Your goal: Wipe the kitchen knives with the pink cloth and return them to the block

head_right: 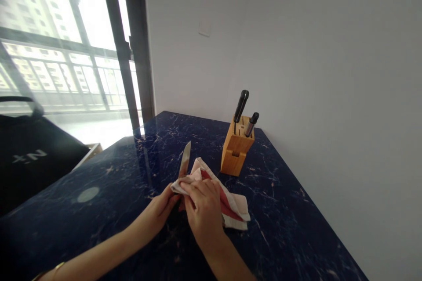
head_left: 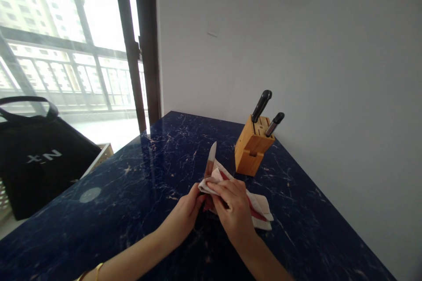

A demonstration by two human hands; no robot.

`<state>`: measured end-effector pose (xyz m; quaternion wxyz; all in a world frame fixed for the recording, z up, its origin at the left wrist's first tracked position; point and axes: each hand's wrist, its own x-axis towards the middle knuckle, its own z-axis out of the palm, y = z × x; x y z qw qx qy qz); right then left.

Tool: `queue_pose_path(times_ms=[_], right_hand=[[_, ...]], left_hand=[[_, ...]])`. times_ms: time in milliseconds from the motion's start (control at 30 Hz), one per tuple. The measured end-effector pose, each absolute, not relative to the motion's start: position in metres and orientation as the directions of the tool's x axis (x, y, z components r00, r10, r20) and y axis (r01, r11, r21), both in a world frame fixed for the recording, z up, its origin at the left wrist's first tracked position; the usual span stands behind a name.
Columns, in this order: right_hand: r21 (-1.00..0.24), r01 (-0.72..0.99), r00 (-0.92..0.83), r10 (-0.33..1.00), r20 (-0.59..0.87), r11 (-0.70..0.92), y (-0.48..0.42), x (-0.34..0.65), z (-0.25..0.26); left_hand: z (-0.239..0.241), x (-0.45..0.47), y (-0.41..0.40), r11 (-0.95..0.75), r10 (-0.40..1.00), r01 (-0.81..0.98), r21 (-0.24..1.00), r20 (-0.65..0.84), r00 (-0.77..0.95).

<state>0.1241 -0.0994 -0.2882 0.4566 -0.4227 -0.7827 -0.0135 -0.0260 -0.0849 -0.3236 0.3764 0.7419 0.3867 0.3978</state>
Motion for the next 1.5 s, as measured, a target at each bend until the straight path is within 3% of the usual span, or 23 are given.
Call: queue_pose_path(times_ms=[767, 867, 933, 1100, 1200, 1333, 1500], right_hand=[[-0.396, 0.717, -0.188, 0.707, 0.682, 0.573, -0.098, 0.128, -0.287], [-0.471, 0.736, -0.087, 0.758, 0.646, 0.486, -0.090, 0.136, -0.292], [-0.588, 0.687, 0.009, 0.804, 0.594, 0.426, -0.084, 0.143, -0.294], [-0.884, 0.370, 0.260, 0.881, 0.395, 0.287, -0.074, 0.161, -0.294], [-0.909, 0.300, 0.410, 0.821, 0.396, 0.288, -0.072, 0.174, -0.290], [-0.885, 0.370, 0.591, 0.663, 0.459, 0.283, -0.076, 0.182, -0.280], [-0.846, 0.423, 0.426, 0.754, 0.501, 0.324, -0.083, 0.163, -0.277]], left_hand=[[-0.331, -0.022, -0.082, -0.337, 0.879, 0.115, 0.934, 0.269, 0.393], [-0.333, -0.024, -0.076, -0.267, 0.896, 0.053, 0.962, 0.228, 0.380], [-0.333, -0.026, -0.071, -0.242, 0.917, 0.053, 0.969, 0.211, 0.339], [-0.332, -0.031, -0.067, -0.245, 0.954, 0.173, 0.954, 0.206, 0.216], [-0.328, -0.029, -0.072, -0.223, 0.955, 0.195, 0.955, 0.175, 0.237], [-0.324, -0.024, -0.082, -0.104, 0.944, 0.251, 0.962, 0.016, 0.329], [-0.329, -0.020, -0.086, -0.147, 0.933, 0.298, 0.943, 0.032, 0.358]])
